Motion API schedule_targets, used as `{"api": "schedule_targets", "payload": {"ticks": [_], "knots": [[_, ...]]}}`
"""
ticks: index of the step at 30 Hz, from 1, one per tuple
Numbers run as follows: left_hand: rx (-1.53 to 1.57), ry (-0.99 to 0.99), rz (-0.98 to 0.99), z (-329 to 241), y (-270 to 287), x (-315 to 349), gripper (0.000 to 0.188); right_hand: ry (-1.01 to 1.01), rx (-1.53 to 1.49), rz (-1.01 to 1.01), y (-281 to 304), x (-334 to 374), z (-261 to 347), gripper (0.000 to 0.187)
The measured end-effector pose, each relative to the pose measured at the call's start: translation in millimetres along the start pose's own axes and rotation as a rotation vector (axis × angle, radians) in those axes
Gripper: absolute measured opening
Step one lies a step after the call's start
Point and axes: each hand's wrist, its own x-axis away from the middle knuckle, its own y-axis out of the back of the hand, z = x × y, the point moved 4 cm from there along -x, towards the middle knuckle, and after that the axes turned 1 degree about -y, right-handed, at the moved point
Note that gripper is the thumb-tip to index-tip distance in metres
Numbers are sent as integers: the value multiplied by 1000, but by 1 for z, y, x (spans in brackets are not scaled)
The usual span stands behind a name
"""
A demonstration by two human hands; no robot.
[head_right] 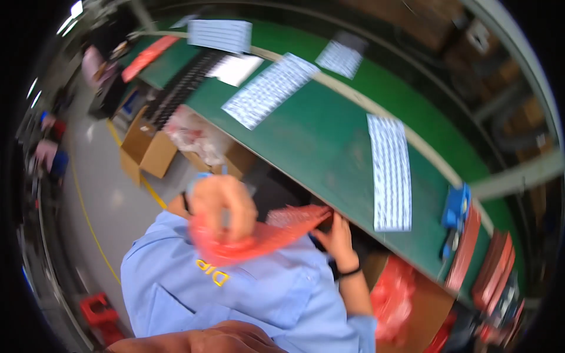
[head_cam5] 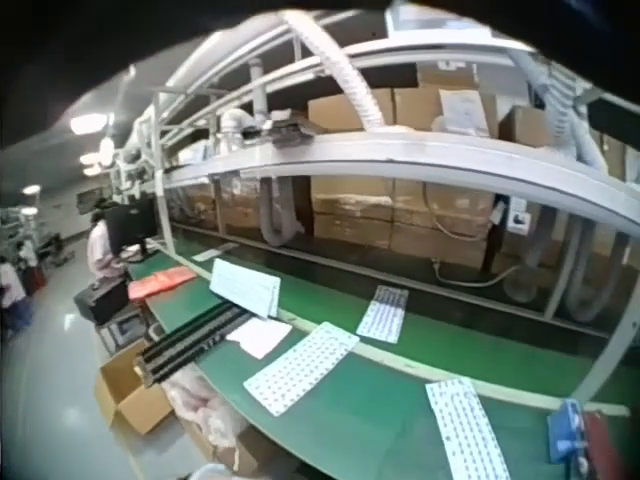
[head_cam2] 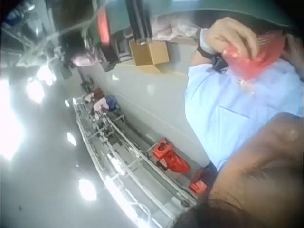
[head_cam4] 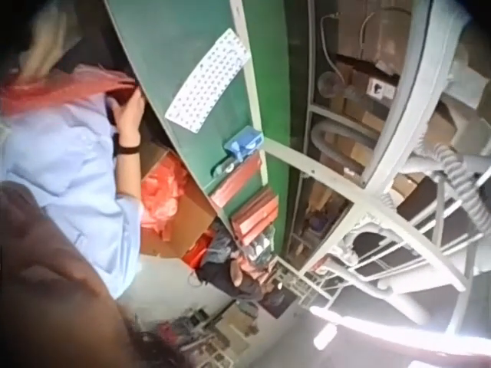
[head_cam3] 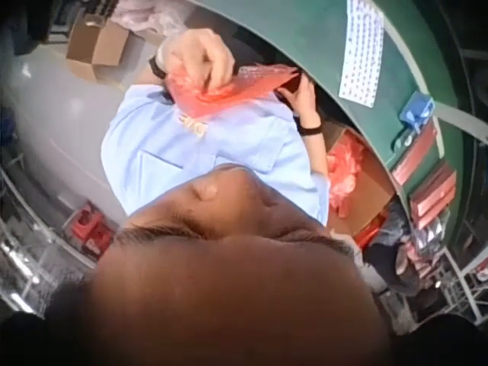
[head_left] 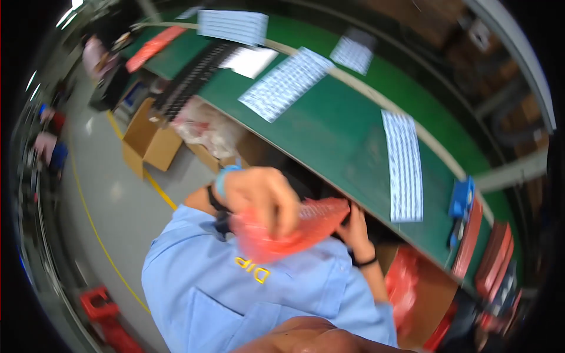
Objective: The person pulls bubble wrap from a box, slides a circuit board inside, and folds the edges over. After securing the wrap with tape from a dispenser, they place the packaged board onto a stack and repeat the process.
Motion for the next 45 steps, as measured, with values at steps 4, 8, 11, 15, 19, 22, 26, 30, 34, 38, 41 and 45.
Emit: {"api": "schedule_targets", "payload": {"ticks": [4,8,11,15,19,22,26,30,34,38,41,45], "knots": [[200,-153,174,-10,18,-13,30,110,8,-30,-20,-20,-22,62],[-118,113,274,-6,15,-17,14,-252,-201,379,-30,0,-80,38],[-816,726,-36,28,21,4,16,-291,7,171,20,20,-79,27],[-989,850,-31,143,14,73,19,-606,-72,423,74,71,-82,26],[-1015,930,-27,230,32,145,15,-636,-661,547,119,86,-16,25],[-1200,717,-99,245,40,130,15,-686,-923,356,124,86,-7,25],[-1094,1009,-31,218,19,70,17,-771,-1179,-4,98,76,-29,26],[-639,1223,143,229,-9,66,21,-674,-1062,-142,36,38,-52,25],[109,1376,-343,285,-18,120,28,-794,-1403,20,-14,-10,-61,23],[456,1322,-788,280,-11,125,26,-800,-1451,-264,-43,-31,-94,25],[129,1174,-805,273,10,134,26,-470,-695,-352,-24,-30,-126,36],[-300,850,-817,258,42,157,31,-221,123,-64,-7,-36,-106,35]]}}
